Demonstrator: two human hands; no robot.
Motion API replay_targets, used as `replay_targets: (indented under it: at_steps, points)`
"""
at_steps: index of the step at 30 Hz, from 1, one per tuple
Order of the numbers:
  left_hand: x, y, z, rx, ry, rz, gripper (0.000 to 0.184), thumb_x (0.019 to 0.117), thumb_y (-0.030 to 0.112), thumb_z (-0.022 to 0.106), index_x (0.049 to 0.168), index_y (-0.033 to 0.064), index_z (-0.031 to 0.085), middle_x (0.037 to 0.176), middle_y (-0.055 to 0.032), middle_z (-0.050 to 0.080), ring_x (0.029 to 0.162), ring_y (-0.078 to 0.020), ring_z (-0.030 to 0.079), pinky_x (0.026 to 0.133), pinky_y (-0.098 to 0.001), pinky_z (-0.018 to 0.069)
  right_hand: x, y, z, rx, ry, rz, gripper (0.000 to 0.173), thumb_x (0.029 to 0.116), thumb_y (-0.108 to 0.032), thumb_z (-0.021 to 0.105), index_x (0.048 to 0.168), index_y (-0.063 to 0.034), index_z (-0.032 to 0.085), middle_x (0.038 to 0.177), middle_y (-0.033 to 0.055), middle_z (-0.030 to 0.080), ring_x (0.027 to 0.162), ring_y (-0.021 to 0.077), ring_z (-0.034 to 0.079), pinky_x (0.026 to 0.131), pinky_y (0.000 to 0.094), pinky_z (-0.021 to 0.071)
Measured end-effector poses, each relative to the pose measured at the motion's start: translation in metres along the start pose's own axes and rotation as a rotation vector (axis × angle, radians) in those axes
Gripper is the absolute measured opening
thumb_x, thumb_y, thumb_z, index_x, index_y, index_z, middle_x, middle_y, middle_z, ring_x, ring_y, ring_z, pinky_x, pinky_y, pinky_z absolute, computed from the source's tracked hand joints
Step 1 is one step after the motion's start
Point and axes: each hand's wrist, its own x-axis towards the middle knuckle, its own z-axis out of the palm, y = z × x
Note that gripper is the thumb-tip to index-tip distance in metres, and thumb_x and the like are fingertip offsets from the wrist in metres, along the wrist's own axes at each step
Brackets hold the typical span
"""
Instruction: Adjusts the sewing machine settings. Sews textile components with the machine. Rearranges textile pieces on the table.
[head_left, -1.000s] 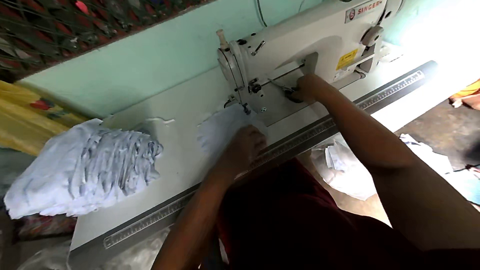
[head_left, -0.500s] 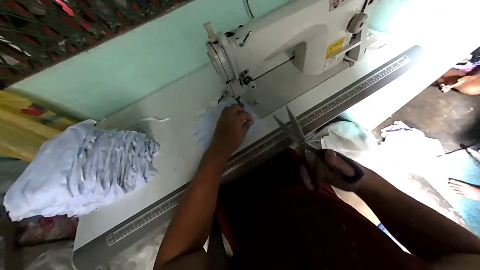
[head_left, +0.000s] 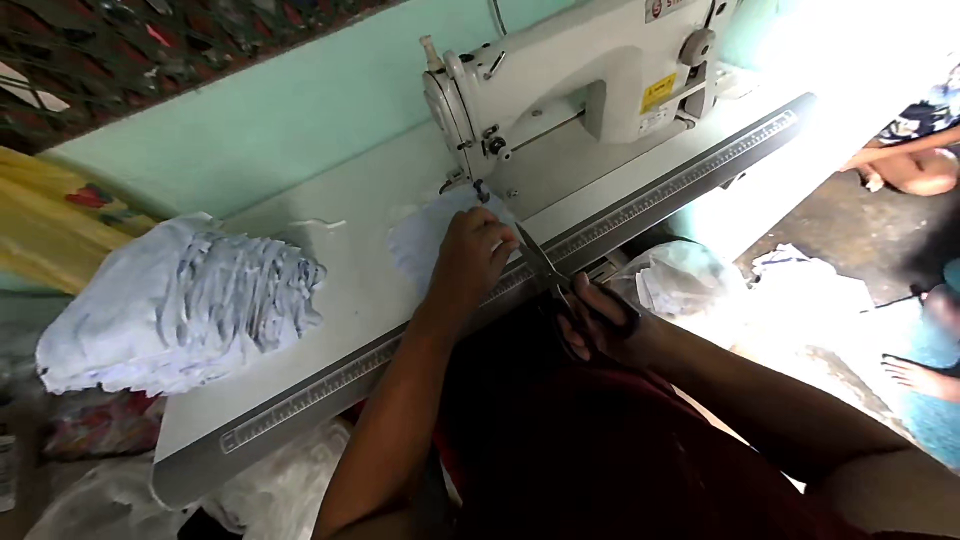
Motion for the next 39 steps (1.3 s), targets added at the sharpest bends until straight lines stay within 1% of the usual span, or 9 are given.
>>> replay_targets:
  at_steps: [5, 8, 12, 14, 18, 25, 29, 34, 39]
  points:
    - [-0.001, -0.005, -0.005, -0.051, -0.009, -0.094, 0.016, 0.0979, 0.016, 0.067, 0.103, 0.0034, 0.076, 0.113, -0.0181, 0.067, 0.108, -0.0336, 0.062, 0.095, -0.0466, 0.0505, 0.006, -0.011, -0.001, -0.101, 0.183, 0.043, 0.047, 0.1068, -0.053, 0.041, 0.094, -0.0113, 0.058, 0.068, -0.0051, 0.057, 0.055, 0.0032, 0.057, 0.054, 0.0173, 0.0519]
    - [0.005, -0.029, -0.004, -0.076, -0.015, -0.188, 0.019, 0.098, 0.018, 0.068, 0.104, 0.0013, 0.075, 0.116, -0.0212, 0.067, 0.113, -0.0367, 0.062, 0.099, -0.0509, 0.049, 0.009, -0.033, -0.02, -0.565, 0.329, 0.044, 0.03, 0.1057, -0.033, 0.054, 0.099, -0.0052, 0.064, 0.07, -0.0029, 0.058, 0.057, 0.0041, 0.055, 0.056, 0.0206, 0.0496]
    - [0.023, -0.062, -0.003, -0.064, -0.066, -0.317, 0.022, 0.0995, 0.018, 0.067, 0.108, -0.0007, 0.074, 0.12, -0.0228, 0.067, 0.121, -0.038, 0.06, 0.106, -0.0519, 0.0451, 0.042, -0.075, -0.059, -1.36, 0.619, 0.024, 0.029, 0.0992, -0.027, 0.069, 0.11, -0.0007, 0.072, 0.098, 0.0216, 0.071, 0.091, 0.0407, 0.069, 0.08, 0.0649, 0.0533]
    - [0.032, -0.076, -0.003, -0.079, -0.08, -0.346, 0.021, 0.0997, 0.017, 0.067, 0.108, -0.0007, 0.074, 0.119, -0.0224, 0.067, 0.121, -0.0366, 0.06, 0.107, -0.0506, 0.0449, 0.067, -0.09, -0.077, -1.53, 0.706, 0.077, 0.036, 0.1001, -0.026, 0.066, 0.121, 0.0027, 0.069, 0.115, 0.0297, 0.066, 0.112, 0.0502, 0.062, 0.092, 0.0705, 0.0476]
    - [0.052, -0.099, -0.002, -0.108, -0.183, -0.404, 0.021, 0.1007, 0.015, 0.065, 0.11, -0.0009, 0.074, 0.117, -0.0221, 0.067, 0.111, -0.0348, 0.064, 0.1, -0.05, 0.0489, 0.11, -0.107, -0.099, -1.625, 0.799, 0.214, 0.039, 0.1022, -0.028, 0.063, 0.128, 0.0014, 0.067, 0.128, 0.0322, 0.06, 0.125, 0.0507, 0.054, 0.101, 0.0676, 0.0427]
    - [0.079, -0.138, 0.015, -0.165, -0.328, -0.398, 0.021, 0.0997, 0.021, 0.066, 0.11, 0.0058, 0.077, 0.135, -0.0169, 0.064, 0.132, -0.0391, 0.052, 0.106, -0.0642, 0.0381, 0.147, -0.113, -0.115, -1.585, 0.92, 0.096, 0.033, 0.1008, -0.018, 0.061, 0.126, 0.0016, 0.067, 0.131, 0.033, 0.058, 0.128, 0.0541, 0.05, 0.1, 0.0731, 0.0381]
    - [0.083, -0.146, 0.022, -0.256, -0.324, -0.438, 0.021, 0.099, 0.023, 0.068, 0.109, 0.008, 0.077, 0.138, -0.0137, 0.062, 0.133, -0.0381, 0.051, 0.107, -0.0646, 0.0373, 0.178, -0.1, -0.088, -1.415, 0.755, -0.254, 0.022, 0.0976, -0.007, 0.062, 0.115, 0.0024, 0.071, 0.12, 0.0244, 0.067, 0.116, 0.0383, 0.063, 0.1, 0.0538, 0.0505]
    - [0.085, -0.148, 0.025, -0.309, -0.312, -0.459, 0.02, 0.0992, 0.021, 0.066, 0.107, 0.0069, 0.077, 0.14, -0.0142, 0.062, 0.137, -0.0359, 0.05, 0.111, -0.0603, 0.0385, 0.226, -0.078, -0.063, -1.182, 0.515, -0.222, 0.015, 0.0962, -0.007, 0.066, 0.107, -0.0004, 0.074, 0.102, 0.0133, 0.072, 0.087, 0.0176, 0.068, 0.083, 0.0378, 0.0573]
    - [0.084, -0.147, 0.031, -0.276, -0.292, -0.477, 0.023, 0.0995, 0.022, 0.064, 0.108, 0.0039, 0.076, 0.127, -0.0183, 0.067, 0.127, -0.0389, 0.056, 0.105, -0.0615, 0.0428, 0.232, -0.07, -0.062, -1.11, 0.511, -0.2, 0.014, 0.0961, -0.006, 0.066, 0.106, -0.0014, 0.074, 0.101, 0.0095, 0.071, 0.085, 0.0101, 0.066, 0.082, 0.0309, 0.0561]
